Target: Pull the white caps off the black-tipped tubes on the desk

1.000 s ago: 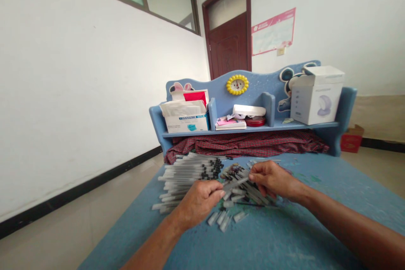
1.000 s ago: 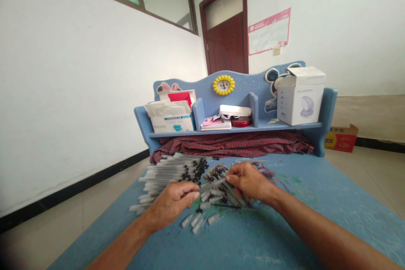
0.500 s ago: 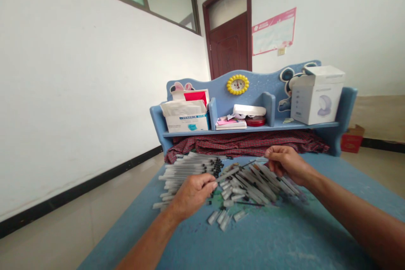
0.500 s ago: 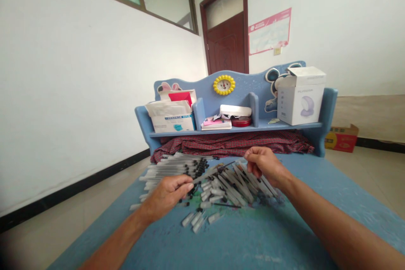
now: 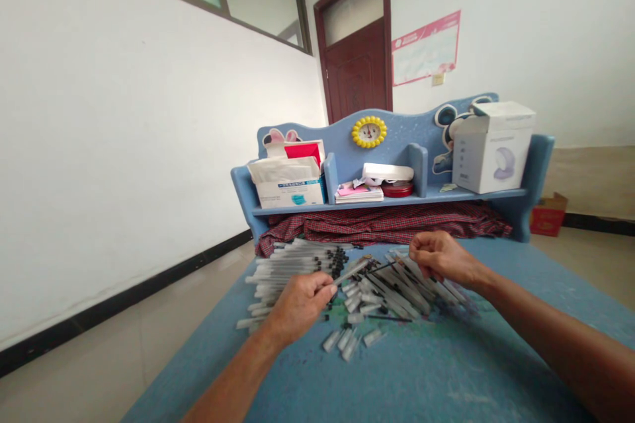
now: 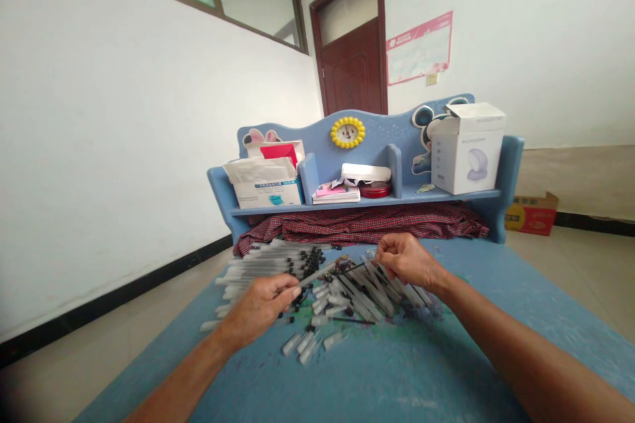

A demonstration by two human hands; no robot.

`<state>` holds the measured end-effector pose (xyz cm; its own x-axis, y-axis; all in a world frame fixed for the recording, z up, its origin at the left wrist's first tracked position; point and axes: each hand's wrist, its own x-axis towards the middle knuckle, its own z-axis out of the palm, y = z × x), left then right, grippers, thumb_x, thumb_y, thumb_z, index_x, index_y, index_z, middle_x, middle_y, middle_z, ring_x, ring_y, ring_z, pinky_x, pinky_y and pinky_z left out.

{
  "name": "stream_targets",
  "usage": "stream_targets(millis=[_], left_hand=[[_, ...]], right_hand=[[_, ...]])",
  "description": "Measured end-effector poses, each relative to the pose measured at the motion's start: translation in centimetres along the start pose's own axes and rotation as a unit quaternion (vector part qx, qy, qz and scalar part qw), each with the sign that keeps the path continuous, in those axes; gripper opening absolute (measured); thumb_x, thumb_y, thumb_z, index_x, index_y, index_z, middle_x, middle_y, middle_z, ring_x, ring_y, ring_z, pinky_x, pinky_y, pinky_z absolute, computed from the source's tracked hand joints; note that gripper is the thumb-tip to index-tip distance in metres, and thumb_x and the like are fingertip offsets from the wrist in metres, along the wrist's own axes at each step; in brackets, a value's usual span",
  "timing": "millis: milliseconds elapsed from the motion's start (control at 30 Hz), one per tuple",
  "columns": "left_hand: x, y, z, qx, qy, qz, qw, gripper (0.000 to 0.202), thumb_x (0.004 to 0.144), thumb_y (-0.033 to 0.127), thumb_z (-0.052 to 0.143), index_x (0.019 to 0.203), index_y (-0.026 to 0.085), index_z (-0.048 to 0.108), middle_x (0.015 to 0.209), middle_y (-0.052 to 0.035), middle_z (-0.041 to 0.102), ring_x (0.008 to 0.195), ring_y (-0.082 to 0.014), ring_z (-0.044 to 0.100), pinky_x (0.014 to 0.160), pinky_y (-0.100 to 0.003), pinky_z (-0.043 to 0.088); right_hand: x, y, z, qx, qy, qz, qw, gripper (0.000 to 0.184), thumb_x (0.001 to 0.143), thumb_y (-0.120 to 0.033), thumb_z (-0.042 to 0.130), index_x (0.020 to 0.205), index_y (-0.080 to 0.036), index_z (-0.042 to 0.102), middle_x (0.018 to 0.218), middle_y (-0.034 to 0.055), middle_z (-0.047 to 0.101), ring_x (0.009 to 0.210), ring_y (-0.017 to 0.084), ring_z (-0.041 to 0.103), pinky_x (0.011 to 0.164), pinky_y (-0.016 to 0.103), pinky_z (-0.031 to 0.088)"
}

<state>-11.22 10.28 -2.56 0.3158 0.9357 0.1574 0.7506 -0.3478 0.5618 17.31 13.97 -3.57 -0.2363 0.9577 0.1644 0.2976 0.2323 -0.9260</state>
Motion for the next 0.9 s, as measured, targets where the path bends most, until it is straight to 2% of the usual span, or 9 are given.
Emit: stream_targets(millis=[133,233,300,400,533,567,633,700,900], left_hand=[[-0.1,0.3,0.1,0.002,-0.016,0.004,1.0,0.029,0.079,0.037,0.042,0.07,0.015,0.057,0.056,0.0044,0.044,0.055,-0.0107,0.043,0.053,-0.021,0.029],[-0.3,0.7,0.1,-0.004,-0.025,0.002,1.0,0.028,0.079,0.036,0.042,0.07,0.015,0.057,0.056,0.0045,0.044,0.055,-0.0105,0.042,0.053,-0.02,0.03],[-0.4,1.0,0.2,-0.005,-0.028,0.01,1.0,0.027,0.08,0.035,0.043,0.071,0.014,0.058,0.057,0.0042,0.044,0.056,-0.0105,0.043,0.054,-0.02,0.03],[-0.6,1.1,0.5,-0.004,-0.043,0.039,0.998,0.026,0.081,0.033,0.043,0.07,0.014,0.058,0.057,0.0043,0.043,0.056,-0.0098,0.042,0.054,-0.02,0.029],[-0.7,1.3,1.0,0.0,-0.077,0.1,0.992,0.024,0.082,0.027,0.043,0.069,0.013,0.058,0.059,0.0044,0.042,0.057,-0.0086,0.041,0.055,-0.019,0.028],[-0.8,1.4,1.1,0.001,-0.085,0.114,0.99,0.023,0.083,0.026,0.043,0.07,0.013,0.058,0.059,0.0044,0.043,0.058,-0.0084,0.042,0.056,-0.019,0.028],[-0.8,1.5,1.1,0.004,-0.093,0.133,0.987,0.023,0.084,0.025,0.043,0.071,0.013,0.058,0.06,0.0041,0.044,0.059,-0.0083,0.043,0.057,-0.019,0.029],[-0.8,1.5,1.1,0.008,-0.095,0.142,0.985,0.023,0.084,0.025,0.043,0.071,0.013,0.058,0.061,0.0039,0.045,0.059,-0.0085,0.044,0.058,-0.019,0.029],[-1.0,1.6,1.1,0.009,-0.096,0.14,0.985,0.023,0.084,0.025,0.044,0.072,0.013,0.06,0.062,0.0034,0.047,0.06,-0.009,0.044,0.058,-0.019,0.03]], right_hand=[[-0.6,0.0,0.3,-0.052,-0.157,0.015,0.986,0.008,0.069,-0.024,0.053,0.067,-0.016,0.052,0.04,-0.0062,0.05,0.031,0.005,0.036,0.032,0.016,0.026],[-0.7,0.3,0.8,-0.078,-0.219,0.018,0.972,0.01,0.068,-0.024,0.056,0.066,-0.016,0.052,0.042,-0.0063,0.048,0.035,0.006,0.039,0.035,0.016,0.025],[-0.7,0.3,1.3,-0.093,-0.198,-0.01,0.976,0.013,0.07,-0.026,0.057,0.065,-0.015,0.052,0.045,-0.006,0.046,0.039,0.006,0.039,0.038,0.017,0.026],[-1.0,-0.3,2.1,-0.155,-0.112,-0.073,0.979,0.017,0.076,-0.031,0.055,0.077,-0.015,0.058,0.051,-0.0057,0.046,0.045,0.007,0.038,0.042,0.018,0.026],[-2.0,-2.2,3.0,-0.283,-0.067,-0.157,0.944,0.03,0.08,-0.034,0.055,0.106,-0.018,0.06,0.063,-0.0025,0.058,0.054,0.009,0.047,0.051,0.02,0.029],[-2.2,-2.6,3.2,-0.308,-0.073,-0.175,0.932,0.028,0.081,-0.033,0.055,0.104,-0.019,0.061,0.066,-0.0014,0.06,0.056,0.01,0.049,0.053,0.021,0.029],[-2.5,-3.1,3.4,-0.341,-0.106,-0.202,0.912,0.02,0.084,-0.033,0.051,0.09,-0.018,0.064,0.067,0.0,0.06,0.058,0.01,0.05,0.055,0.021,0.029],[-2.6,-3.2,3.6,-0.351,-0.144,-0.215,0.9,0.025,0.087,-0.031,0.046,0.075,-0.017,0.063,0.064,0.0002,0.058,0.058,0.009,0.049,0.055,0.021,0.029],[-2.2,-2.9,3.4,-0.338,-0.188,-0.192,0.902,0.027,0.088,-0.031,0.046,0.07,-0.015,0.06,0.062,-0.0014,0.055,0.056,0.007,0.046,0.054,0.02,0.029]])
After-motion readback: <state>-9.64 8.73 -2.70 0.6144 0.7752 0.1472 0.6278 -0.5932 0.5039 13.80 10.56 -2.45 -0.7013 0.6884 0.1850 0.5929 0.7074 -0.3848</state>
